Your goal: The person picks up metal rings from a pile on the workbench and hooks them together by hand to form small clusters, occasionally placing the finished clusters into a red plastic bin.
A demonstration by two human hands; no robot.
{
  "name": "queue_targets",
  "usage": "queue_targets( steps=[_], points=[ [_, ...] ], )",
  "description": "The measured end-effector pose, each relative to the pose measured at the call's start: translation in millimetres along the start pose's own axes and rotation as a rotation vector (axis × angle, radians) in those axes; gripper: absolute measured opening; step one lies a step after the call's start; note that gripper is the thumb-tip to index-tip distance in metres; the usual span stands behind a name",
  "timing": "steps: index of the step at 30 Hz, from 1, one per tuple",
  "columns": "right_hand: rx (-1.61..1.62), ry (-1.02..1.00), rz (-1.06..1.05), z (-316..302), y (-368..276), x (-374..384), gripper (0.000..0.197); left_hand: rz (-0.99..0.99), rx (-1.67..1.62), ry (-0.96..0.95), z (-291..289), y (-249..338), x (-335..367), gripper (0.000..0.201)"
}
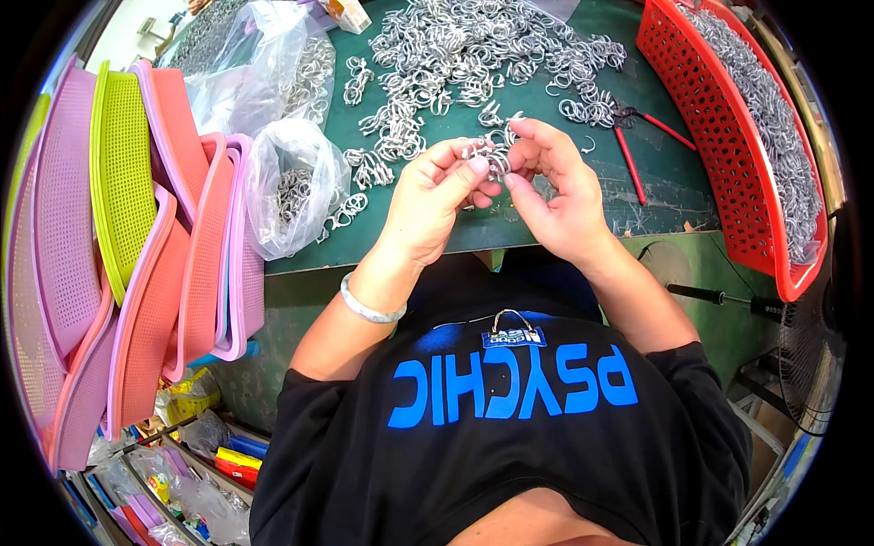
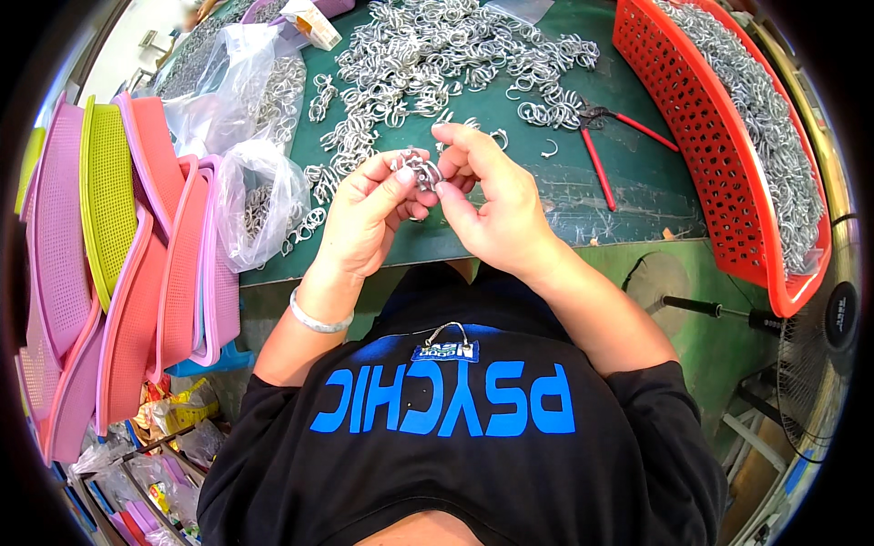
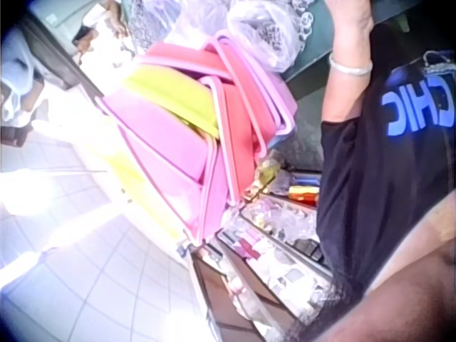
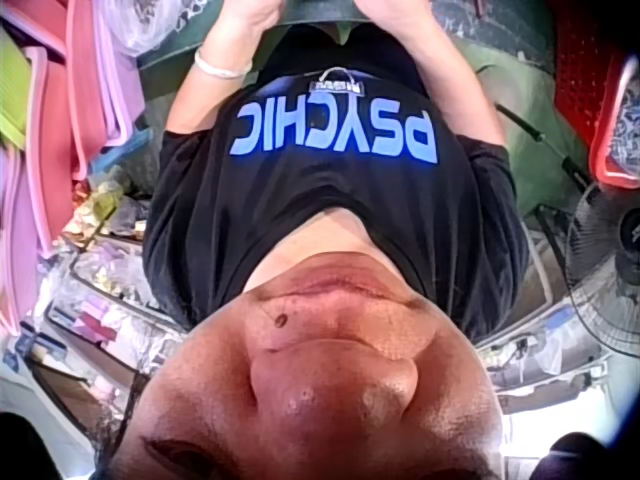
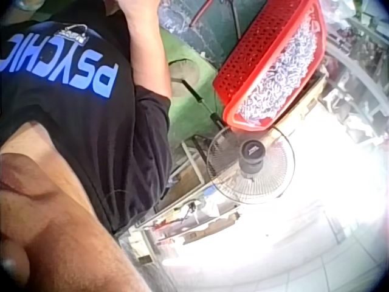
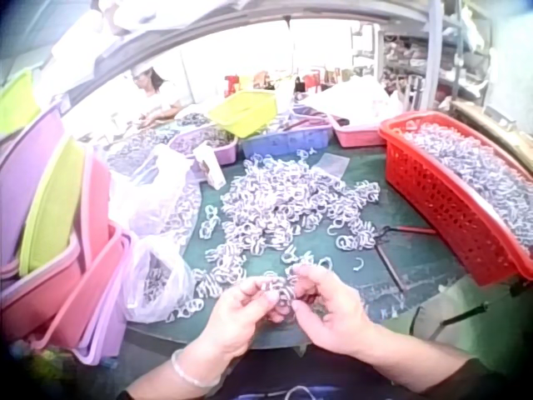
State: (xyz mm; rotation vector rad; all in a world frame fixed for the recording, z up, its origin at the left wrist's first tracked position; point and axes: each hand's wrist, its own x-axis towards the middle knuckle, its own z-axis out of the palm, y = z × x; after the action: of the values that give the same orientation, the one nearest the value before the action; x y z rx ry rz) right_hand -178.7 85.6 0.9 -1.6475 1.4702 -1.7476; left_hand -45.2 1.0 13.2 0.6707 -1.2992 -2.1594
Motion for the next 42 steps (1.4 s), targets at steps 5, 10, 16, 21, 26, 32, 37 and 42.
queue_targets(
  steps=[5, 10, 16, 21, 26, 32, 37, 42],
  points=[
    [0.066, 0.021, 0.017, 0.1, -0.8, 1.3, 0.045, -0.032, -0.100, -0.022, 0.0, 0.4, -1.3, 0.024],
    [-0.015, 0.020, -0.053, -1.0, -3.4, 3.2, 0.043, -0.035, -0.185, -0.080, -8.4, -6.7, 1.4, 0.024],
    [0.001, 0.010, -0.052, -2.1, -5.1, 4.6, 0.042, -0.047, -0.252, -0.101, -8.2, -6.5, 2.6, 0.023],
    [0.122, -0.002, 0.063, -4.2, -4.1, 6.7, 0.040, -0.063, -0.221, -0.068, -7.0, -6.0, 2.5, 0.021],
    [0.366, -0.008, 0.299, -8.2, -4.2, 9.2, 0.036, -0.076, -0.197, -0.045, -4.5, -6.3, 1.3, 0.018],
    [0.524, -0.033, 0.441, -12.9, -5.9, 14.9, 0.035, -0.119, -0.207, -0.031, -4.3, -5.1, 2.7, 0.016],
    [0.582, -0.040, 0.515, -14.8, -6.2, 17.3, 0.034, -0.170, -0.240, -0.041, -3.9, -6.5, 3.9, 0.016],
    [0.624, -0.065, 0.564, -16.5, -2.0, 17.8, 0.032, -0.188, -0.211, -0.017, -1.7, -4.4, 3.0, 0.015]
  ],
)
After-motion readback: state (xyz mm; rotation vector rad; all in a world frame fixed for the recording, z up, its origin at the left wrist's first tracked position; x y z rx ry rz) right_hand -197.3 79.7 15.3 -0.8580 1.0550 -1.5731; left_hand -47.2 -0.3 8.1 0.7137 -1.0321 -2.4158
